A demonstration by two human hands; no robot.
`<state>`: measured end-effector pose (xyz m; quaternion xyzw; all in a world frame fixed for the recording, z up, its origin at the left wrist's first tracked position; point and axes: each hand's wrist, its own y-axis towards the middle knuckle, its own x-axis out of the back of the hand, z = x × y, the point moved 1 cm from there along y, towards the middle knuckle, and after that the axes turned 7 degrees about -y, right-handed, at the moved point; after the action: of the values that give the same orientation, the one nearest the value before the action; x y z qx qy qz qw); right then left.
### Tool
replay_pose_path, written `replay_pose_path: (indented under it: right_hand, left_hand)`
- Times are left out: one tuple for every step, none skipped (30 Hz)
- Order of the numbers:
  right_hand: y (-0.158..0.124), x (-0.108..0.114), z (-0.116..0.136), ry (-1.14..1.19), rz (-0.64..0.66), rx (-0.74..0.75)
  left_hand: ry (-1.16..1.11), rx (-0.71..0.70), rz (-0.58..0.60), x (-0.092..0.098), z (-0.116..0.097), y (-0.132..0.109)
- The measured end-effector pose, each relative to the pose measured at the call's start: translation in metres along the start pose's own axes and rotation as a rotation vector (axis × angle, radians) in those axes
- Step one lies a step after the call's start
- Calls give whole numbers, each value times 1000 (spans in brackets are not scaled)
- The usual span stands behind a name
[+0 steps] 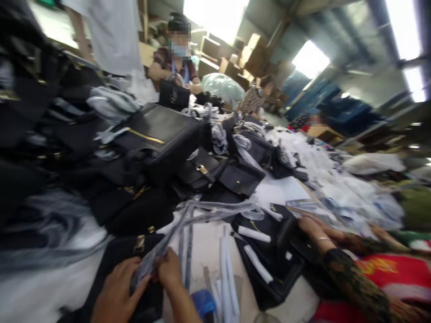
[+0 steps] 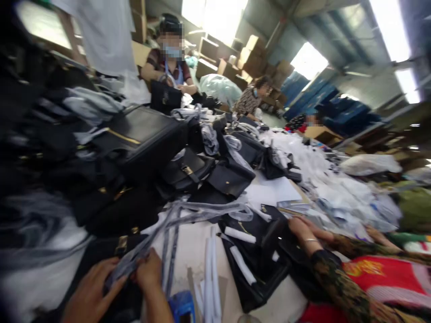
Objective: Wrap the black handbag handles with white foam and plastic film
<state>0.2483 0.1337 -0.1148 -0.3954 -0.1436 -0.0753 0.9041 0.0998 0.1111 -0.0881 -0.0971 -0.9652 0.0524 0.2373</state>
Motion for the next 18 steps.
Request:
replay_pose_path:
  right_hand:
    - [-3,2,1,-18,48,27]
    - [-2,2,2,-32,89,56]
    - [0,2,4,-42,127,89]
    - [4,1,8,-49,160,123]
    - [9,-2,13,-54,195,154]
    - [13,-5,19,-53,221,176]
    - [17,-8,25,-45,241,195]
    - [19,-11,32,-32,255,212]
    - [20,-12,37,-17,260,228]
    - [21,-11,41,-3,258,243]
    - [20,-8,43,6,249,256]
    - [19,-4,42,7,232,264]
    - [16,3,38,2,201,266]
    - [11,9,32,-10,159,263]
    - [5,17,23,-29,111,256]
    - [-4,23,14,-53,64,248]
    - [-16,27,3,-80,25,241]
    - [-29,29,-7,-105,5,236]
  left_hand:
    - [96,-72,-21,0,-7,-6]
    - [173,-131,-21,-1,-14,-11]
    - [236,-177,-8,-2,-22,-15]
    - [286,-211,-4,-4,-30,-19]
    - [322,-242,18,-6,-36,-21]
    - [346,-262,38,-7,-42,-23]
    - [361,-268,51,-8,-47,-25]
    - [362,-266,70,-7,-49,-26]
    - [344,-261,92,-4,-50,-26]
    - [309,-256,119,1,-48,-25]
    - [264,-253,146,8,-45,-24]
    - [216,-254,168,16,-39,-21]
    - [182,-252,181,25,-32,-18]
    - [170,-249,180,35,-24,-14]
    - [172,-242,180,44,-16,-10]
    - [175,-236,195,53,-8,-7]
    - [178,-228,204,60,0,-4]
    - [179,-218,211,67,6,-3]
